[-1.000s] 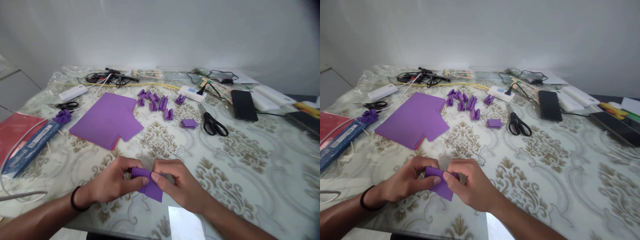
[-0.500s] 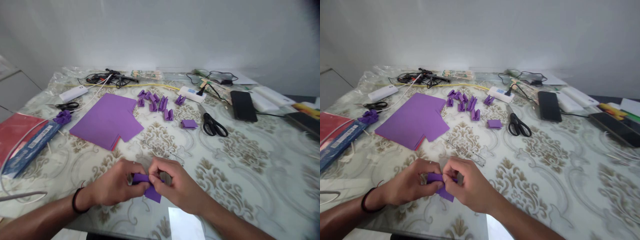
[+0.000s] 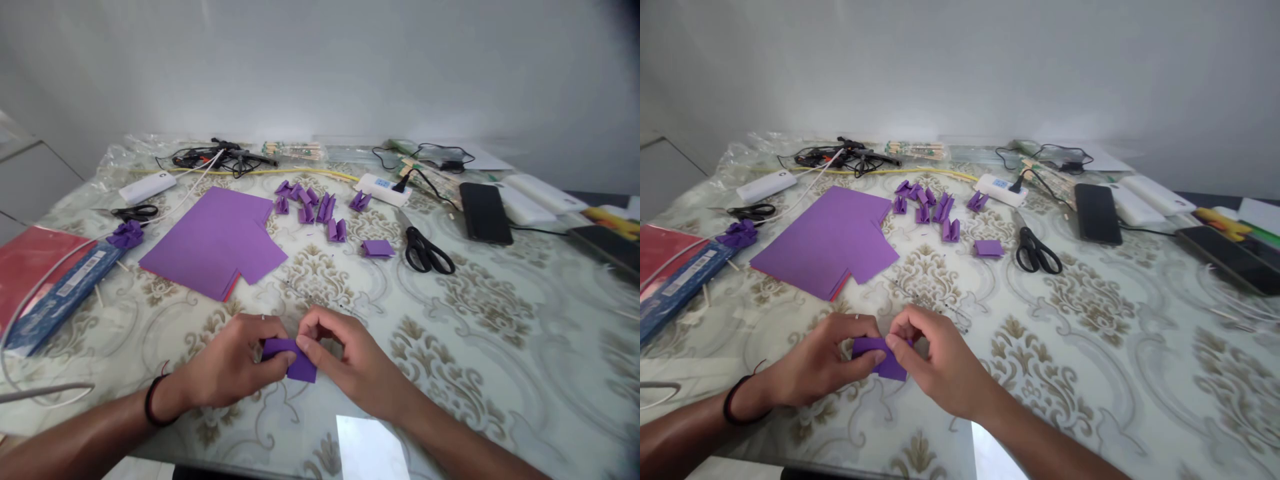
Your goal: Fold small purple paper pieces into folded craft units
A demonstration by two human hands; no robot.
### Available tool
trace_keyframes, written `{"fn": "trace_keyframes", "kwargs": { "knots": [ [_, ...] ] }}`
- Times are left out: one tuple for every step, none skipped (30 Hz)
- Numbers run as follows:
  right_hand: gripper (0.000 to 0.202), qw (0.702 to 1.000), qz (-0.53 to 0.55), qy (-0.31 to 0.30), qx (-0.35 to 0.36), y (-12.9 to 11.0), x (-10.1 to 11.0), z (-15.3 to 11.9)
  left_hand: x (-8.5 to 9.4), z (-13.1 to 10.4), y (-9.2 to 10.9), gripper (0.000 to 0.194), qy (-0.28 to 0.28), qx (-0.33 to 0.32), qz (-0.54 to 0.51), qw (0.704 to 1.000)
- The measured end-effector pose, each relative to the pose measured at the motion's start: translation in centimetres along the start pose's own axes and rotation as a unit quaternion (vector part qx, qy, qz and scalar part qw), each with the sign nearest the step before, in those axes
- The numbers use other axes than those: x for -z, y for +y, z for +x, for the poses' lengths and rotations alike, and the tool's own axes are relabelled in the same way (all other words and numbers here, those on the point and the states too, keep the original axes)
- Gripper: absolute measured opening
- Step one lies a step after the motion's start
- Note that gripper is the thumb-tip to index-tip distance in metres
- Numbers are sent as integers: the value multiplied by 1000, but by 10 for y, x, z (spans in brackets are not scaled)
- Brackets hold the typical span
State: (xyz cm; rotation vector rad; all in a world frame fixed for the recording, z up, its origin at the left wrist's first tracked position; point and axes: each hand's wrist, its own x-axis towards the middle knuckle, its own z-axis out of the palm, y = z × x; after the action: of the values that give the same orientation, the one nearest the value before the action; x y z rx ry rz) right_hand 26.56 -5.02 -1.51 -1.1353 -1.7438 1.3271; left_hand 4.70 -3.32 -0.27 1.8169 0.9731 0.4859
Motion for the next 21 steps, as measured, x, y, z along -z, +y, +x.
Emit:
{"fn": "trace_keyframes", "kwargs": {
  "knots": [
    [17, 1000, -5, 4, 2, 0, 0, 0, 0, 0, 0, 17, 3, 2, 1, 1000],
    [18, 1000, -12, 6, 7, 0, 0, -1, 0, 0, 0, 16, 4, 3, 0, 1000],
    [18, 1000, -19, 7, 15, 0, 1, -1, 0, 0, 0, 15, 3, 3, -2, 1000],
    [18, 999, -25, 7, 22, 0, 1, -1, 0, 0, 0, 15, 0, 3, -3, 1000],
    [19, 999, -27, 7, 26, 0, 1, -1, 0, 1, 0, 14, -2, 1, -5, 1000],
    [19, 999, -26, 7, 25, 0, 1, -1, 0, 1, 0, 14, -2, 0, -5, 1000],
    [19, 1000, -23, 7, 19, 0, 1, -1, 0, 1, 0, 15, 0, -2, -3, 1000],
    [19, 1000, -19, 8, 10, 0, 1, 0, 0, 1, 0, 15, 2, -3, -1, 1000],
    [18, 1000, -14, 10, -1, 0, 1, 0, 0, 2, 1, 17, 6, -4, 3, 1000],
    [17, 1000, -11, 11, -13, 1, 0, 1, 0, 2, 1, 18, 10, -4, 7, 1000],
    [17, 1000, -7, 13, -23, 1, 0, 1, 0, 2, 2, 20, 15, -3, 12, 1000],
    [18, 999, -4, 14, -30, 2, 0, 2, 0, 2, 2, 20, 20, 0, 15, 1000],
    [19, 999, -2, 16, -33, 2, 0, 2, 0, 1, 2, 20, 25, 2, 18, 1000],
    [20, 999, 0, 18, -31, 2, 0, 2, 0, 1, 2, 19, 27, 4, 19, 999],
    [21, 1000, -1, 20, -24, 3, 0, 2, 0, 1, 2, 18, 26, 7, 18, 999],
    [22, 1000, -4, 21, -14, 3, 0, 2, 0, 0, 2, 16, 24, 11, 15, 1000],
    [22, 1000, -8, 20, -4, 3, 1, 1, 0, 0, 3, 16, 18, 13, 12, 1000],
    [23, 1000, -11, 19, 4, 3, 1, 1, 0, 0, 3, 16, 13, 14, 8, 1000],
    [23, 1000, -12, 17, 8, 3, 1, 0, 0, 1, 3, 16, 12, 12, 4, 1000],
    [23, 1000, -9, 15, 5, 3, 1, 0, 0, 1, 3, 16, 13, 9, 1, 1000],
    [23, 1000, -3, 13, -1, 2, 1, 0, 1, 1, 3, 16, 17, 6, -1, 1000]
  ]
}}
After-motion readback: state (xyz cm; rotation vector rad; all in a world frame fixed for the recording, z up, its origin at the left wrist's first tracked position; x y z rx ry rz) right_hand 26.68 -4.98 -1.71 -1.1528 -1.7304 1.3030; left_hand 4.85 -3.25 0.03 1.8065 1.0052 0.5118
